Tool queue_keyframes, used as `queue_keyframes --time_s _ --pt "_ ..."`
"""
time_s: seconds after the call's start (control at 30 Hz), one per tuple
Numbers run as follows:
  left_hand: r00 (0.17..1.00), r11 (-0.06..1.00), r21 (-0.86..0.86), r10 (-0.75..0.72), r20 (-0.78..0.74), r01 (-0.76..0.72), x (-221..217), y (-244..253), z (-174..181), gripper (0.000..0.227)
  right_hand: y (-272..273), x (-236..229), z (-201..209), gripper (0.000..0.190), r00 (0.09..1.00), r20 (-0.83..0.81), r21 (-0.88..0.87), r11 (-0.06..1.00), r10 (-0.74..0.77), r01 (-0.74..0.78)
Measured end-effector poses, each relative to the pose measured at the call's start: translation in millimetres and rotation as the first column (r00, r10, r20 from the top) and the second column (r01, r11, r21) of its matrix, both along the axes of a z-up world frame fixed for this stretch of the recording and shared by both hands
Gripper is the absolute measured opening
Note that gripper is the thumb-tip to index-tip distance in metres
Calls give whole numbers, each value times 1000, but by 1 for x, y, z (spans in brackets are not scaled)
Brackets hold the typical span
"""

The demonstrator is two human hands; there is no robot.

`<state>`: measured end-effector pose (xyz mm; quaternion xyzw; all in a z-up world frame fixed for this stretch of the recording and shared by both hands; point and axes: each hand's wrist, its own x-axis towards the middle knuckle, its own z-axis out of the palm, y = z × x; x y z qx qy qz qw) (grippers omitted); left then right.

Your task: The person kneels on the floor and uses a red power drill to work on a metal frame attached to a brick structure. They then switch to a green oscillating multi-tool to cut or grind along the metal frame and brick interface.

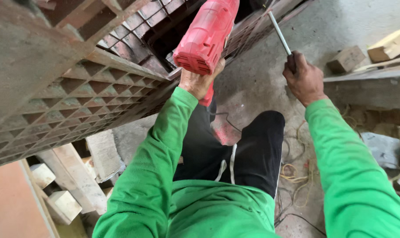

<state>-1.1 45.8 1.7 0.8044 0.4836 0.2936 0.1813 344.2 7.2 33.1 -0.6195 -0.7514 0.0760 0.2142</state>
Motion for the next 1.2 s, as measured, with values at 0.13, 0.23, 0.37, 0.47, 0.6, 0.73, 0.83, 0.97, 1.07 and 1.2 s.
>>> queue_keyframes --time_s 0.13,0.23,0.37,0.47,0.6,0.73,0.83,0.97,1.07,1.2 --pt "998 999 50 7 -66 -4 6 5 -1 49 1 -3 2 20 998 15 13 999 -53 53" --pt "995 994 108 7 -103 4 4 2 -2 48 -1 -8 -1 18 997 36 10 997 -73 73" --pt "1000 996 84 21 -7 -21 7 6 0 54 6 -1 0 18 998 26 -25 998 -63 63" --pt "991 987 -156 56 123 -36 5 3 -2 58 8 2 -7 17 998 19 -55 997 -60 61" --pt "1000 995 99 21 -16 -19 1 -1 3 52 11 6 -10 16 997 26 -48 996 -69 70" --pt "998 1000 -23 20 51 -19 -1 -5 13 50 14 7 -10 14 997 34 -49 996 -70 71" --pt "999 999 -29 37 30 -36 -2 -6 21 48 16 8 -15 13 997 51 -37 998 -57 59" --pt "998 984 -173 46 -43 -53 1 -5 25 42 17 14 -17 16 999 46 -45 999 -10 12" --pt "997 973 -224 64 31 -56 0 -6 20 43 16 9 -15 17 999 45 -75 997 -25 28" --pt "978 936 351 79 -193 -7 2 2 3 48 12 1 -6 19 998 53 -53 998 -35 38"
